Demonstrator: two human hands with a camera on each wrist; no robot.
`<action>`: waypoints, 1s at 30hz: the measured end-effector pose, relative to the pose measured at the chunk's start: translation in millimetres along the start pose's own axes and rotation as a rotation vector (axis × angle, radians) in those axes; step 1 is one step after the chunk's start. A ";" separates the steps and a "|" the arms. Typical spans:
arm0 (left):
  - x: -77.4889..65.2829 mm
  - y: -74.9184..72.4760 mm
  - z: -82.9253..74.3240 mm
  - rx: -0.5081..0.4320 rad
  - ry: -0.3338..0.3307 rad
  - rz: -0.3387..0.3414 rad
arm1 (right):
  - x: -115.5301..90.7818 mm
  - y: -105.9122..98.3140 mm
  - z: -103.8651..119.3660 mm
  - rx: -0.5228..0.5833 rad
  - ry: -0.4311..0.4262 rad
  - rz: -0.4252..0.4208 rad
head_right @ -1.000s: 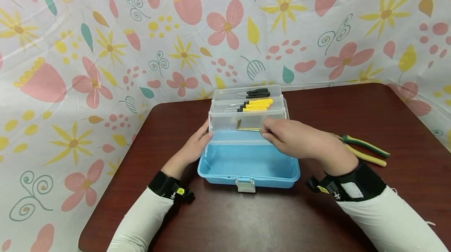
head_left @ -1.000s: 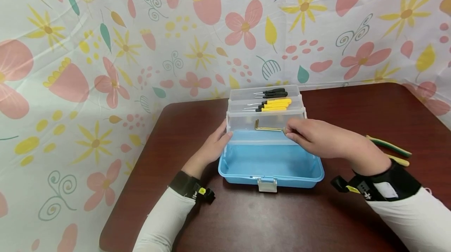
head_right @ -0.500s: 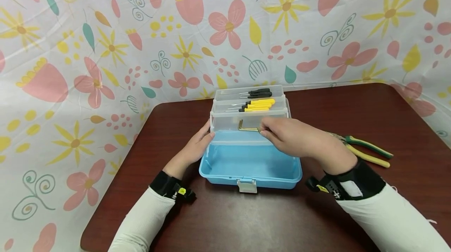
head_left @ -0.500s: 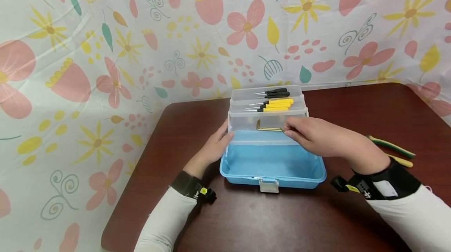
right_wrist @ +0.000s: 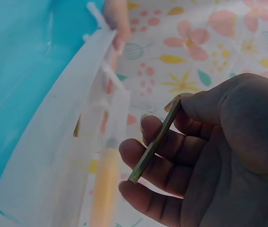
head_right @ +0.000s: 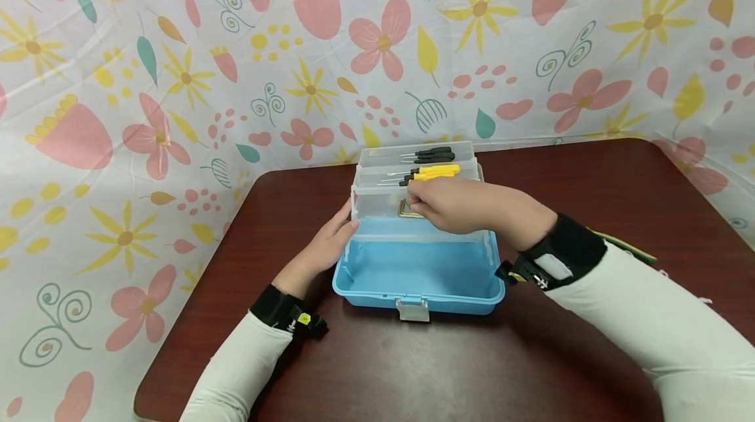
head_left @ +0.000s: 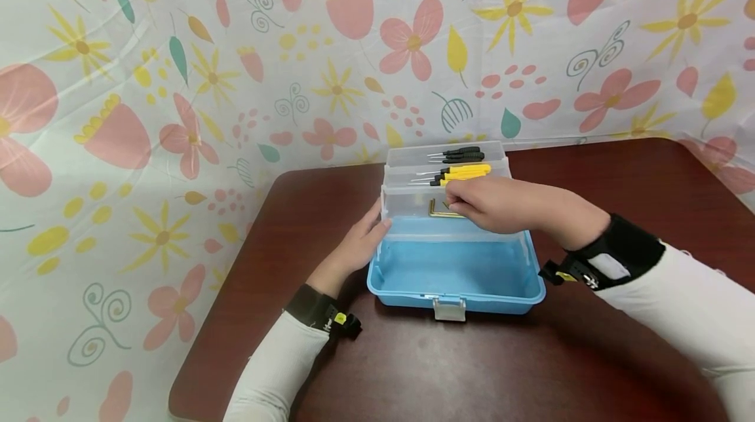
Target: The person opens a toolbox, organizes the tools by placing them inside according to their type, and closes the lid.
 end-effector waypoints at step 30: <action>-2.7 -1.3 -1.1 0.058 -0.052 0.001 | 67.8 48.0 22.1 -0.318 0.042 0.136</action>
Point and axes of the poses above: each hand's wrist, its own x-axis towards the middle knuckle, its own y-axis out of the palm, z = x × y, the point moved 5 cm from there along x, towards the middle knuckle, and after that the axes turned 12 degrees about y, right-handed, at the moved point
